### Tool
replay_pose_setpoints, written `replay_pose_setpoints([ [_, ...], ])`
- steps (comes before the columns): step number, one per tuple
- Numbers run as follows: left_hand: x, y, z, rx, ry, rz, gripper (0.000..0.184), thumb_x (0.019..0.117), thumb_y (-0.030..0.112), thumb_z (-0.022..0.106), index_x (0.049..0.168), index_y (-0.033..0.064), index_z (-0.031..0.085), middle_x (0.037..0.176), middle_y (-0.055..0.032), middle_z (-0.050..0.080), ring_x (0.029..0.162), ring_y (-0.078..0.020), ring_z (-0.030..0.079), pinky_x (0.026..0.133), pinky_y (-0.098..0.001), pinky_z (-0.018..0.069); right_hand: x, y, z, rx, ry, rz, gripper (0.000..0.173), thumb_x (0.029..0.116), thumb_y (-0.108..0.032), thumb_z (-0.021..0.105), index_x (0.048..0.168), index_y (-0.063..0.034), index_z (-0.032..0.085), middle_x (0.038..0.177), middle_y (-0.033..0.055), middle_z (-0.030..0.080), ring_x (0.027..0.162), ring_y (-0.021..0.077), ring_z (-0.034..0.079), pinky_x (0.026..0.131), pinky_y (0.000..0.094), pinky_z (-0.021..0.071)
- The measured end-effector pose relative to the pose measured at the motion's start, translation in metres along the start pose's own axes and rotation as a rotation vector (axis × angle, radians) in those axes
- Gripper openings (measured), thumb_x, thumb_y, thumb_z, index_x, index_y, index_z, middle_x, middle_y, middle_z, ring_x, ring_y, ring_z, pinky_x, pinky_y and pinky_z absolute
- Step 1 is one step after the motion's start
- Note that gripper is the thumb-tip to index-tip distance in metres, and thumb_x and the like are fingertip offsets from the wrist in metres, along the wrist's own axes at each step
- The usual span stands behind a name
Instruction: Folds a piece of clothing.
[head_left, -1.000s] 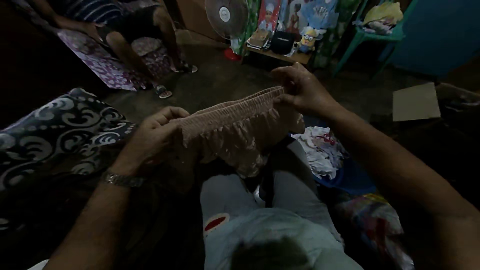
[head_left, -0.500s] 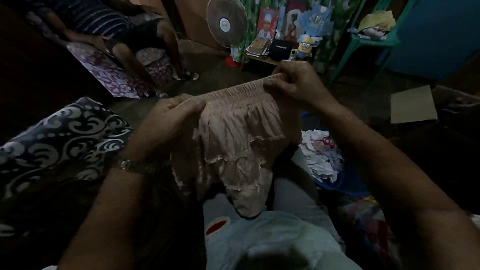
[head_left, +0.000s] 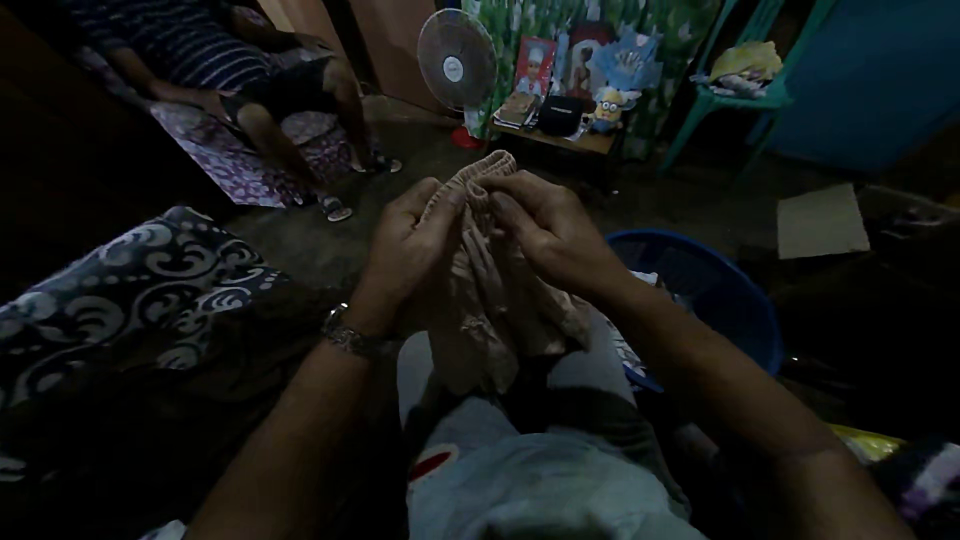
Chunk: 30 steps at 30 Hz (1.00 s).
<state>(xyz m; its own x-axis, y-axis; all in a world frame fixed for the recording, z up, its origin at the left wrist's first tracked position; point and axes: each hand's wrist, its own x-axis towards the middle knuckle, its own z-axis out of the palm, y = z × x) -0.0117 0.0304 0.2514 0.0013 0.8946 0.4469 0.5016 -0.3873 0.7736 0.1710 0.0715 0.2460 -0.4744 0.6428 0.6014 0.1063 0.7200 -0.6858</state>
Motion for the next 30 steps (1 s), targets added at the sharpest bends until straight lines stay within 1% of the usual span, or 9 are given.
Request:
replay_pose_setpoints([
  [3,-0.003,0.003,-0.003,-0.164,-0.062,-0.053,0.021,0.1094,0.021,0.041,0.096,0.0151,0.057,0.073,0.0123,0.056,0.063,0.0057,0.054,0.06,-0.0126,0.0482,0.0,0.003,-0.004,-0.179,0.015,-0.211,0.025,0.0938,0.001,0.064,0.118,0.0062,0.069,0.108,0.0183,0.069,0.097,0.0198,0.069,0.087,0.0286,0.0577],
  [5,-0.005,0.006,-0.004,-0.219,-0.106,-0.032,0.022,0.1099,0.02,0.041,0.1,0.0137,0.059,0.077,0.0105,0.062,0.067,0.004,0.059,0.063,-0.0139,0.052,0.008,0.005,-0.008,-0.376,0.077,-0.358,0.024,0.0876,-0.011,0.076,0.109,0.0003,0.071,0.105,0.0177,0.065,0.097,0.0275,0.064,0.084,0.0379,0.0558],
  [8,-0.007,0.013,-0.007,-0.244,-0.133,0.035,0.023,0.1093,0.018,0.039,0.096,0.0152,0.058,0.075,0.0123,0.062,0.063,0.0055,0.057,0.058,-0.0116,0.0489,0.021,0.004,-0.026,-0.51,-0.055,-0.44,0.054,0.0891,-0.026,0.075,0.136,-0.0032,0.061,0.127,0.0189,0.065,0.122,0.0421,0.055,0.097,0.0622,0.0421],
  [11,-0.011,0.022,-0.015,-0.057,-0.179,0.083,0.016,0.1055,0.017,0.051,0.094,0.0125,0.062,0.077,0.0104,0.061,0.066,0.0056,0.058,0.061,-0.0118,0.0501,0.028,0.003,-0.042,-0.388,-0.356,-0.352,0.035,0.0963,-0.023,0.069,0.123,-0.0012,0.067,0.098,0.009,0.073,0.09,0.0204,0.068,0.084,0.0446,0.0546],
  [12,-0.011,0.024,-0.02,0.025,-0.211,0.07,0.006,0.1006,0.016,0.061,0.1,0.0103,0.063,0.081,0.008,0.063,0.07,0.0053,0.06,0.064,-0.012,0.0514,0.03,0.0,-0.048,-0.389,-0.421,-0.293,0.025,0.0968,-0.02,0.068,0.113,-0.0002,0.068,0.089,0.0094,0.07,0.08,0.0196,0.067,0.076,0.0416,0.0551],
  [14,-0.009,0.019,-0.035,0.104,-0.295,-0.003,0.033,0.0871,0.009,0.077,0.116,0.0077,0.06,0.095,0.003,0.068,0.079,0.0023,0.066,0.071,-0.0151,0.0565,0.03,-0.007,-0.059,-0.477,-0.451,-0.235,0.014,0.0956,-0.013,0.067,0.101,0.0001,0.067,0.086,0.0121,0.067,0.078,0.0244,0.066,0.073,0.0455,0.0539],
  [19,-0.012,0.01,-0.058,0.134,-0.187,-0.069,0.047,0.0779,0.006,0.081,0.121,0.0087,0.061,0.096,0.0005,0.069,0.077,-0.0026,0.068,0.069,-0.0202,0.0586,0.03,-0.002,-0.061,-0.517,-0.439,-0.215,0.021,0.0977,-0.024,0.066,0.094,-0.0034,0.065,0.077,0.0079,0.061,0.07,0.0228,0.061,0.065,0.0458,0.0498],
  [24,-0.01,0.0,-0.039,0.121,0.057,-0.19,0.033,0.0852,0.005,0.078,0.116,0.0041,0.066,0.093,0.0002,0.07,0.078,0.0011,0.065,0.073,-0.0198,0.0555,0.04,-0.017,-0.038,-0.902,-0.279,-0.02,0.019,0.1021,-0.016,0.056,0.102,0.0002,0.066,0.091,0.0216,0.069,0.089,0.0444,0.069,0.071,0.0616,0.0493],
  [30,-0.018,-0.016,0.0,0.072,-0.027,-0.008,0.027,0.1023,0.012,0.056,0.124,-0.004,0.058,0.114,-0.0108,0.06,0.098,-0.0044,0.058,0.087,-0.0208,0.0491,0.049,-0.026,-0.001,-0.697,-0.221,0.289,0.037,0.1008,-0.018,0.056,0.132,0.0031,0.053,0.106,0.0212,0.069,0.103,0.0382,0.069,0.087,0.0545,0.0532],
])
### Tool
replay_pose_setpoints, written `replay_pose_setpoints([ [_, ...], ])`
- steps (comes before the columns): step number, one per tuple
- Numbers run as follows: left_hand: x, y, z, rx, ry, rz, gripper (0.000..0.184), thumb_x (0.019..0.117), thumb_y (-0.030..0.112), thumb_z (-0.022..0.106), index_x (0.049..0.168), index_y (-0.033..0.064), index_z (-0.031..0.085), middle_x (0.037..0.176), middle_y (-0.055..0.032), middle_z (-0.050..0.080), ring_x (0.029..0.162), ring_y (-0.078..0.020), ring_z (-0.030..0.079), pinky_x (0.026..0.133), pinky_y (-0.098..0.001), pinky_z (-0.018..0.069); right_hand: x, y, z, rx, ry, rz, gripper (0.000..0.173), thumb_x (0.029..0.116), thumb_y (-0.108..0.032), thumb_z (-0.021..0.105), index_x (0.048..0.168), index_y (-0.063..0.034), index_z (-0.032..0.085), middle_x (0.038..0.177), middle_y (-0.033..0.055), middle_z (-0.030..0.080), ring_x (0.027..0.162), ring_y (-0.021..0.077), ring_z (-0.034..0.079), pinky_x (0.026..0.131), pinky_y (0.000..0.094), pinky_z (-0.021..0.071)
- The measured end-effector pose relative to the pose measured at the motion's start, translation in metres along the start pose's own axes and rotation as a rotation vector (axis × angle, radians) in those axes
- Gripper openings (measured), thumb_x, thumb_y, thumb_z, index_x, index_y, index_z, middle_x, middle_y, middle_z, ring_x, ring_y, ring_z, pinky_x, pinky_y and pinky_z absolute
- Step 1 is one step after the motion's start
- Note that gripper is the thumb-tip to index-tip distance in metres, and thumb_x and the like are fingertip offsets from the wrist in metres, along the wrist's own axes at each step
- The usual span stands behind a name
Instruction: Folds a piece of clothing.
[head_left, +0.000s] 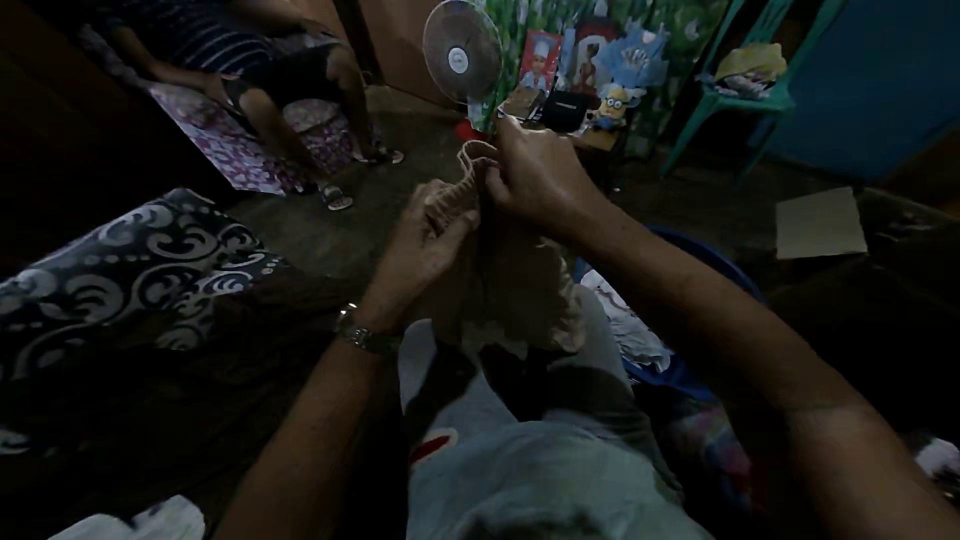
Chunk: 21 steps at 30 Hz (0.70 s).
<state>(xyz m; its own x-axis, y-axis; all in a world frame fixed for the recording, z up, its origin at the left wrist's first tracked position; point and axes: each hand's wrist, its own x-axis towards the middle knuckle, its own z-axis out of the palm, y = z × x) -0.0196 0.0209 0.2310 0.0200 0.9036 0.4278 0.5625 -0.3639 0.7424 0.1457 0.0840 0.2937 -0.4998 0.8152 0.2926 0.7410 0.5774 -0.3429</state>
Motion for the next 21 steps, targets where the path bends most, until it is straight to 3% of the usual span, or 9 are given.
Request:
replay_pose_setpoints([
  [2,-0.012,-0.002,0.014,-0.038,0.015,0.04,0.035,0.1003,0.019,0.062,0.13,0.0017,0.051,0.111,-0.0061,0.061,0.092,-0.0012,0.06,0.08,-0.018,0.0516,0.005,0.004,0.008,0.271,-0.034,0.069,0.037,0.1022,-0.017,0.053,0.134,0.0016,0.049,0.112,0.0211,0.066,0.106,0.0342,0.066,0.09,0.0527,0.052],
  [4,-0.024,-0.004,0.028,-0.064,0.061,0.03,0.067,0.086,0.026,0.081,0.137,0.012,0.041,0.118,-0.0038,0.06,0.091,-0.0029,0.062,0.075,-0.0206,0.0537,0.007,0.011,0.024,0.542,-0.018,0.102,0.025,0.1035,-0.018,0.051,0.121,-0.0004,0.051,0.103,0.0174,0.063,0.094,0.0264,0.065,0.081,0.0464,0.0531],
  [7,-0.026,-0.014,0.046,-0.122,0.201,-0.026,0.1,0.0672,0.012,0.091,0.146,0.0114,0.028,0.13,-0.0071,0.056,0.111,-0.0066,0.061,0.09,-0.0263,0.0555,0.0,0.016,0.041,0.847,-0.097,0.031,0.023,0.1052,-0.02,0.054,0.116,-0.0009,0.047,0.091,0.0111,0.059,0.074,0.015,0.06,0.067,0.0336,0.0532],
  [10,-0.021,-0.025,0.049,-0.214,0.301,-0.098,0.087,0.0769,-0.007,0.077,0.146,0.0036,0.026,0.13,-0.0128,0.055,0.109,-0.0093,0.063,0.09,-0.0272,0.0556,-0.007,0.028,0.045,0.826,-0.224,-0.201,0.045,0.1005,-0.01,0.061,0.139,0.0022,0.043,0.109,0.0127,0.061,0.09,0.0134,0.064,0.08,0.0298,0.0565],
  [13,-0.022,-0.03,0.045,-0.207,0.236,-0.086,0.066,0.0878,-0.004,0.072,0.144,0.0006,0.037,0.123,-0.0117,0.061,0.102,-0.0058,0.064,0.088,-0.0235,0.0552,0.002,0.059,0.063,0.715,-0.176,-0.299,0.098,0.0845,-0.01,0.079,0.162,-0.0039,0.019,0.15,0.0259,0.043,0.132,0.0359,0.049,0.106,0.0512,0.0459],
  [14,-0.022,-0.031,0.044,-0.203,0.206,-0.061,0.059,0.0871,-0.005,0.072,0.14,-0.0003,0.045,0.118,-0.0097,0.065,0.099,-0.0044,0.066,0.086,-0.0228,0.0559,0.006,0.067,0.072,0.754,-0.203,-0.293,0.106,0.0797,-0.011,0.084,0.162,-0.0036,0.017,0.154,0.0256,0.04,0.136,0.0341,0.047,0.109,0.0493,0.0448],
  [15,-0.023,-0.032,0.045,-0.203,0.172,-0.031,0.052,0.087,-0.005,0.072,0.135,-0.0006,0.052,0.113,-0.0062,0.068,0.096,-0.0017,0.066,0.085,-0.0205,0.0565,0.007,0.073,0.081,0.82,-0.246,-0.272,0.1,0.0776,-0.007,0.085,0.158,-0.0022,0.025,0.149,0.0211,0.047,0.131,0.0241,0.053,0.108,0.0398,0.0483],
  [17,-0.026,-0.037,0.05,-0.191,0.177,-0.026,0.047,0.088,-0.003,0.072,0.132,0.0004,0.056,0.113,-0.0057,0.069,0.096,-0.0027,0.067,0.086,-0.0217,0.0566,0.004,0.076,0.097,0.96,-0.252,-0.204,0.058,0.0782,0.005,0.079,0.132,0.0032,0.056,0.118,0.0105,0.068,0.105,0.0075,0.065,0.093,0.0254,0.0553],
  [21,-0.039,-0.059,0.061,-0.079,0.192,-0.172,0.099,0.0763,0.022,0.087,0.153,0.0005,0.028,0.138,-0.0153,0.056,0.123,-0.0157,0.059,0.104,-0.0345,0.0503,0.005,0.077,0.11,1.249,-0.216,-0.189,0.033,0.0855,0.017,0.061,0.116,0.0037,0.061,0.1,0.0024,0.07,0.09,0.0025,0.067,0.085,0.0215,0.0575],
])
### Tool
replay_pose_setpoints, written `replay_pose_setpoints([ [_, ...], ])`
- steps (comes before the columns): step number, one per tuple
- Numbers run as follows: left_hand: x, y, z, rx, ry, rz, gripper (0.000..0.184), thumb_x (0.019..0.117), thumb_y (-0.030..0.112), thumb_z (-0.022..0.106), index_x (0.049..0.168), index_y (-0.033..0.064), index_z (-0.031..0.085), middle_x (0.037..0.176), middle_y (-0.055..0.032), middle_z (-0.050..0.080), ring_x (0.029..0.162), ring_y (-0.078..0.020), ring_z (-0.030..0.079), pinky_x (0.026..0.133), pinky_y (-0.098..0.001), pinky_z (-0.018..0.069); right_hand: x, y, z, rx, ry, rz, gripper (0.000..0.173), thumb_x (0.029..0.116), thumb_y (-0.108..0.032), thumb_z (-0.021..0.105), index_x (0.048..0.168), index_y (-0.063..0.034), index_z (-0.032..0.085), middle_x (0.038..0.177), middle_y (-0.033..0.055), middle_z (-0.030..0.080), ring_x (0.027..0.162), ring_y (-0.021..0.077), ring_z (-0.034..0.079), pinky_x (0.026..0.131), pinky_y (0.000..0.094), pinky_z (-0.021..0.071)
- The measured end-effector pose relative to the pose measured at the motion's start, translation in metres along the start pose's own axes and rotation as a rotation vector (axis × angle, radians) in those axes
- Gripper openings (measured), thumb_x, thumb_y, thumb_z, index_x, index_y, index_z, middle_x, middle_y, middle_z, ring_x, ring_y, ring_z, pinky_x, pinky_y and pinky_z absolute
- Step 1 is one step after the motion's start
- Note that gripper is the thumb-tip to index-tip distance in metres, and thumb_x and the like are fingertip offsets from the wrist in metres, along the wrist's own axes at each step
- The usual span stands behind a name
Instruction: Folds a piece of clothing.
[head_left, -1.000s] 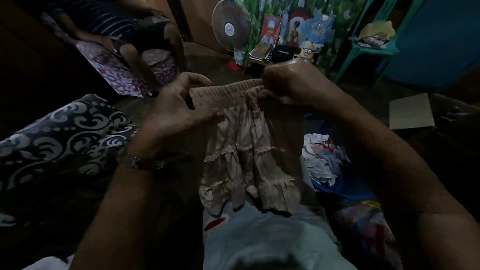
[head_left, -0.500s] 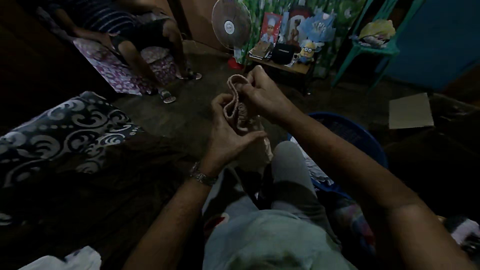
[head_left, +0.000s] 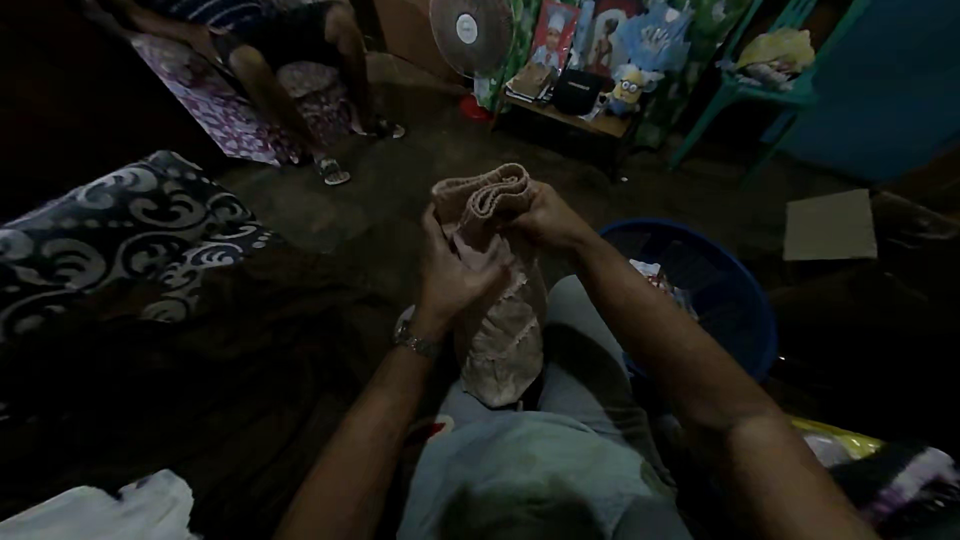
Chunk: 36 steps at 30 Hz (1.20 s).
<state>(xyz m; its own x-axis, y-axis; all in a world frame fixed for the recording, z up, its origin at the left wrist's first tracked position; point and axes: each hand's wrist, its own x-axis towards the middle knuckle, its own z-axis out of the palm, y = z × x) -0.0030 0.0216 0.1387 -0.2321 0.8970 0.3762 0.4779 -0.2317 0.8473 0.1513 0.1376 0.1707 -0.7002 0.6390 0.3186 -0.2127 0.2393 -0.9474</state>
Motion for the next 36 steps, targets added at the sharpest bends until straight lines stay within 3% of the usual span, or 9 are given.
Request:
replay_pose_setpoints([
  [3,-0.014,-0.025,0.011,0.249,-0.167,-0.253,0.073,0.0688,0.031,0.094,0.125,-0.0007,0.061,0.11,-0.0169,0.07,0.104,-0.0278,0.068,0.094,-0.0519,0.0546,-0.01,0.007,-0.011,0.178,-0.063,-0.112,0.033,0.0828,0.014,0.061,0.108,-0.0065,0.065,0.098,-0.0045,0.074,0.091,0.0021,0.069,0.086,0.0242,0.059],
  [9,-0.1,-0.076,0.053,0.313,-0.504,0.138,0.051,0.0833,0.02,0.078,0.126,-0.004,0.066,0.124,-0.0295,0.064,0.119,-0.0479,0.059,0.104,-0.0619,0.0448,-0.126,0.008,-0.088,-0.062,-0.118,-0.042,0.031,0.0893,-0.057,0.066,0.094,-0.026,0.068,0.088,-0.0149,0.066,0.084,-0.0021,0.062,0.074,0.0201,0.0534],
  [13,-0.129,-0.086,0.068,0.38,-1.118,-0.029,0.042,0.0953,0.03,0.069,0.129,0.005,0.067,0.14,-0.0223,0.057,0.134,-0.0453,0.047,0.112,-0.0664,0.0328,-0.217,0.025,-0.118,0.056,0.148,0.173,0.039,0.0893,-0.057,0.063,0.084,-0.0187,0.07,0.089,-0.0042,0.072,0.089,0.006,0.067,0.083,0.0253,0.0547],
  [16,-0.11,-0.064,0.061,0.386,-0.869,-0.234,0.037,0.108,0.023,0.047,0.115,-0.0056,0.069,0.113,-0.0258,0.069,0.114,-0.0415,0.064,0.104,-0.0597,0.0444,-0.26,0.058,-0.143,0.157,0.006,-0.011,0.034,0.0926,-0.059,0.061,0.101,-0.0293,0.074,0.105,-0.0087,0.073,0.111,0.0123,0.066,0.107,0.0379,0.0496],
  [20,-0.09,-0.041,0.092,0.333,-0.371,-0.155,0.061,0.1078,0.042,0.042,0.152,-0.0007,0.043,0.158,-0.023,0.041,0.149,-0.0427,0.032,0.121,-0.0607,0.022,-0.274,0.068,-0.143,0.167,-0.04,-0.105,0.029,0.1002,-0.049,0.055,0.104,-0.0258,0.073,0.106,-0.0091,0.072,0.112,0.0119,0.066,0.112,0.0398,0.0468],
  [24,-0.115,-0.038,0.148,0.348,-0.637,0.005,0.074,0.1058,0.057,0.034,0.164,0.0117,0.023,0.171,-0.0146,0.013,0.156,-0.0458,0.007,0.119,-0.0715,0.0109,-0.279,0.055,-0.139,0.109,-0.038,-0.115,0.032,0.1005,-0.05,0.054,0.108,-0.025,0.072,0.107,-0.008,0.072,0.114,0.0133,0.066,0.11,0.0388,0.0483],
  [31,-0.125,-0.029,0.176,0.205,-0.981,0.184,0.07,0.1063,0.035,0.047,0.164,0.0059,0.019,0.172,-0.0122,0.009,0.156,-0.0435,-0.005,0.118,-0.0731,0.0008,-0.281,0.004,-0.127,-0.095,-0.08,-0.085,0.044,0.0963,-0.061,0.053,0.12,-0.027,0.07,0.117,-0.0076,0.07,0.115,0.0127,0.064,0.102,0.0351,0.0522],
  [34,-0.126,-0.021,0.161,0.056,-1.095,0.173,0.056,0.0998,0.02,0.058,0.148,-0.0066,0.047,0.162,-0.0247,0.033,0.154,-0.0472,0.013,0.12,-0.071,0.0013,-0.246,-0.011,-0.105,-0.326,-0.081,0.039,0.046,0.0976,-0.058,0.057,0.13,-0.0273,0.066,0.128,-0.0155,0.067,0.12,-0.0002,0.06,0.105,0.0264,0.0505],
  [36,-0.124,-0.01,0.152,0.304,-1.337,0.215,0.04,0.1084,0.023,0.046,0.121,-0.0103,0.064,0.131,-0.0318,0.061,0.132,-0.0501,0.051,0.11,-0.0656,0.0342,-0.209,-0.003,-0.074,-0.384,-0.044,0.205,0.043,0.0964,-0.033,0.065,0.131,-0.0068,0.063,0.121,-0.0055,0.068,0.11,-0.0023,0.062,0.098,0.0227,0.0531],
])
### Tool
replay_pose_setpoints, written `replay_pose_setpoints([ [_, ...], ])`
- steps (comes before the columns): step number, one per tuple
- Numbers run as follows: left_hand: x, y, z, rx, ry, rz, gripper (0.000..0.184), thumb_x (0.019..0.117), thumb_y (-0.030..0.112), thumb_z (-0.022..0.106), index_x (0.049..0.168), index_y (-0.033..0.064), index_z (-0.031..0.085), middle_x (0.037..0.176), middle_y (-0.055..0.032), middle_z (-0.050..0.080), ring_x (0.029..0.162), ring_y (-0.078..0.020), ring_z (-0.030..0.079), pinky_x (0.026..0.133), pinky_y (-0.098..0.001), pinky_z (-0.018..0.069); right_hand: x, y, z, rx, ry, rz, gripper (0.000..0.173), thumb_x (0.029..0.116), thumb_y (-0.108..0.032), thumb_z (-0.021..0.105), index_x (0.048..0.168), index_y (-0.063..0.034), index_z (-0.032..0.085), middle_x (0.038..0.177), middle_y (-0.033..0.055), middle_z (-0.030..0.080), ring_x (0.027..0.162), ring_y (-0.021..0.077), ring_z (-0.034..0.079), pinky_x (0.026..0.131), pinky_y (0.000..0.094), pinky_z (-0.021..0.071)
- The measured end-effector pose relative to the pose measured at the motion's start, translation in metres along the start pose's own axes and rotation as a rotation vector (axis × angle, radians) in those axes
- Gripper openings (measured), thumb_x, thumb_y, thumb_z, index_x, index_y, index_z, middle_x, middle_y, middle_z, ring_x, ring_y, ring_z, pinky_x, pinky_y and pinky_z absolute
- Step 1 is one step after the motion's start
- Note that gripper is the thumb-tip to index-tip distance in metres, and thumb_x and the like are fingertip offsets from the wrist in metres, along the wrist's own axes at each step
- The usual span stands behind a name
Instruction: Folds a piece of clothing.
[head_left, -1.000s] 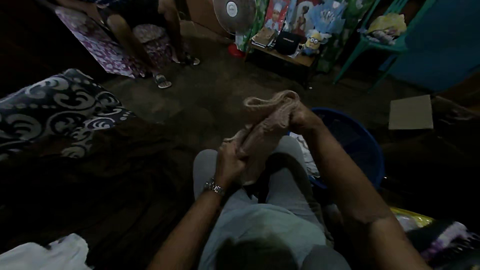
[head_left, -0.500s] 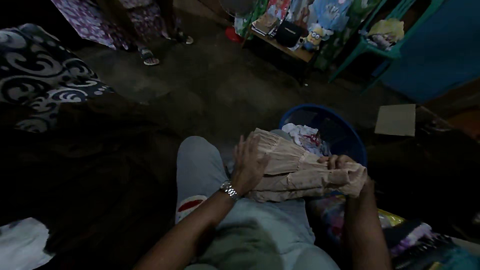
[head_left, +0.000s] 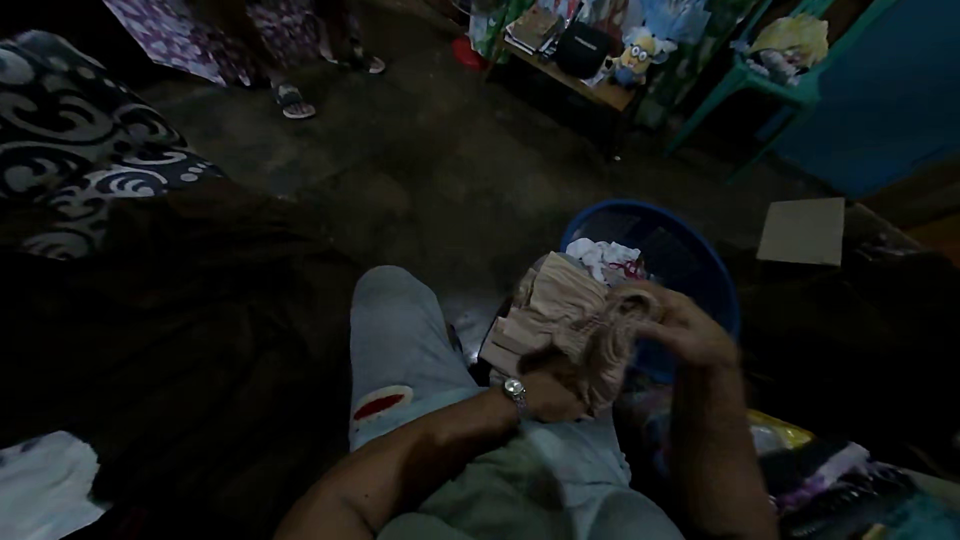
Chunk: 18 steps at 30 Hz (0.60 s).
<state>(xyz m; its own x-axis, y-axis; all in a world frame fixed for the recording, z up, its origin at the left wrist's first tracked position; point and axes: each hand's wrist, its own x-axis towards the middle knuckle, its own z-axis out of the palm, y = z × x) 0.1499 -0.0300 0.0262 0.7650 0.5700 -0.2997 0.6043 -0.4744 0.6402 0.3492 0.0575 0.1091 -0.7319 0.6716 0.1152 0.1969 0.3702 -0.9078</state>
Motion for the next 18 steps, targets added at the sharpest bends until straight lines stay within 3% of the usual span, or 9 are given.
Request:
replay_pose_setpoints([
  [1,0.001,0.001,0.0,0.048,-0.075,-0.018,0.041,0.1095,0.023,0.042,0.113,-0.0098,0.067,0.119,-0.0315,0.066,0.121,-0.0489,0.059,0.103,-0.0634,0.0418,0.022,0.0,0.016,-0.069,-0.017,0.117,0.043,0.0962,-0.022,0.063,0.134,-0.0004,0.059,0.12,0.0041,0.068,0.106,0.0035,0.064,0.096,0.0258,0.054],
  [3,-0.001,-0.001,0.005,0.093,-0.063,-0.035,0.039,0.1084,0.023,0.043,0.109,-0.0077,0.068,0.112,-0.0295,0.068,0.112,-0.0473,0.064,0.095,-0.0634,0.0472,0.06,0.02,0.05,-0.315,-0.064,0.295,0.047,0.1025,-0.022,0.059,0.144,-0.0017,0.053,0.131,0.0175,0.065,0.118,0.0229,0.064,0.105,0.0433,0.0496],
  [6,-0.018,-0.004,0.007,0.032,-0.063,0.009,0.033,0.107,0.017,0.046,0.117,-0.0078,0.065,0.12,-0.0289,0.065,0.12,-0.0457,0.059,0.102,-0.0616,0.0432,0.08,0.07,0.095,-0.761,-0.001,0.239,0.047,0.1034,-0.039,0.055,0.139,-0.0087,0.062,0.127,0.0219,0.065,0.123,0.0402,0.06,0.107,0.0592,0.044],
  [10,-0.048,-0.003,-0.017,-0.246,-0.14,0.085,0.03,0.1069,0.015,0.048,0.113,-0.0066,0.068,0.106,-0.0253,0.068,0.103,-0.0396,0.066,0.092,-0.0567,0.0511,0.076,0.072,0.105,-0.871,0.076,0.209,0.045,0.1029,-0.042,0.056,0.137,-0.0151,0.063,0.125,0.0222,0.064,0.122,0.0436,0.058,0.105,0.0632,0.042],
  [12,-0.06,0.006,-0.03,-0.304,0.258,0.077,0.034,0.1044,0.016,0.051,0.083,-0.0046,0.067,0.072,-0.0169,0.062,0.069,-0.0283,0.062,0.065,-0.0452,0.051,0.073,0.067,0.105,-0.808,0.109,0.189,0.042,0.1049,-0.037,0.053,0.137,-0.0115,0.064,0.127,0.0227,0.064,0.124,0.0429,0.057,0.108,0.0617,0.0405],
  [13,-0.055,0.007,-0.03,-0.249,0.554,0.037,0.034,0.1031,0.018,0.054,0.081,-0.0032,0.067,0.07,-0.0144,0.062,0.065,-0.0246,0.062,0.063,-0.0408,0.0527,0.07,0.064,0.105,-0.749,0.169,0.155,0.038,0.1051,-0.03,0.053,0.134,-0.0084,0.065,0.126,0.0233,0.064,0.124,0.0423,0.058,0.109,0.0598,0.0412],
  [14,-0.043,0.0,-0.028,-0.145,0.821,-0.019,0.031,0.1023,0.02,0.055,0.086,-0.0017,0.07,0.077,-0.014,0.066,0.072,-0.0239,0.067,0.068,-0.0394,0.0562,0.065,0.063,0.106,-0.703,0.264,0.112,0.033,0.103,-0.021,0.056,0.13,-0.0054,0.068,0.125,0.0239,0.065,0.122,0.0421,0.059,0.108,0.059,0.0435],
  [15,-0.029,-0.012,-0.024,-0.052,0.972,-0.078,0.031,0.1039,0.023,0.052,0.099,-0.0013,0.071,0.095,-0.0163,0.071,0.092,-0.0276,0.07,0.085,-0.0435,0.0566,0.058,0.062,0.109,-0.684,0.362,0.086,0.031,0.1003,-0.016,0.058,0.127,-0.003,0.069,0.125,0.0238,0.065,0.122,0.0421,0.06,0.108,0.0596,0.0437],
  [18,0.002,-0.057,-0.004,-0.008,0.877,-0.175,0.054,0.1096,0.036,0.036,0.148,0.0005,0.049,0.155,-0.0182,0.047,0.148,-0.0341,0.038,0.122,-0.0566,0.0252,0.036,0.071,0.124,-0.758,0.519,0.143,0.039,0.098,-0.012,0.056,0.133,0.0012,0.064,0.141,0.0216,0.06,0.137,0.044,0.051,0.114,0.0658,0.0345],
])
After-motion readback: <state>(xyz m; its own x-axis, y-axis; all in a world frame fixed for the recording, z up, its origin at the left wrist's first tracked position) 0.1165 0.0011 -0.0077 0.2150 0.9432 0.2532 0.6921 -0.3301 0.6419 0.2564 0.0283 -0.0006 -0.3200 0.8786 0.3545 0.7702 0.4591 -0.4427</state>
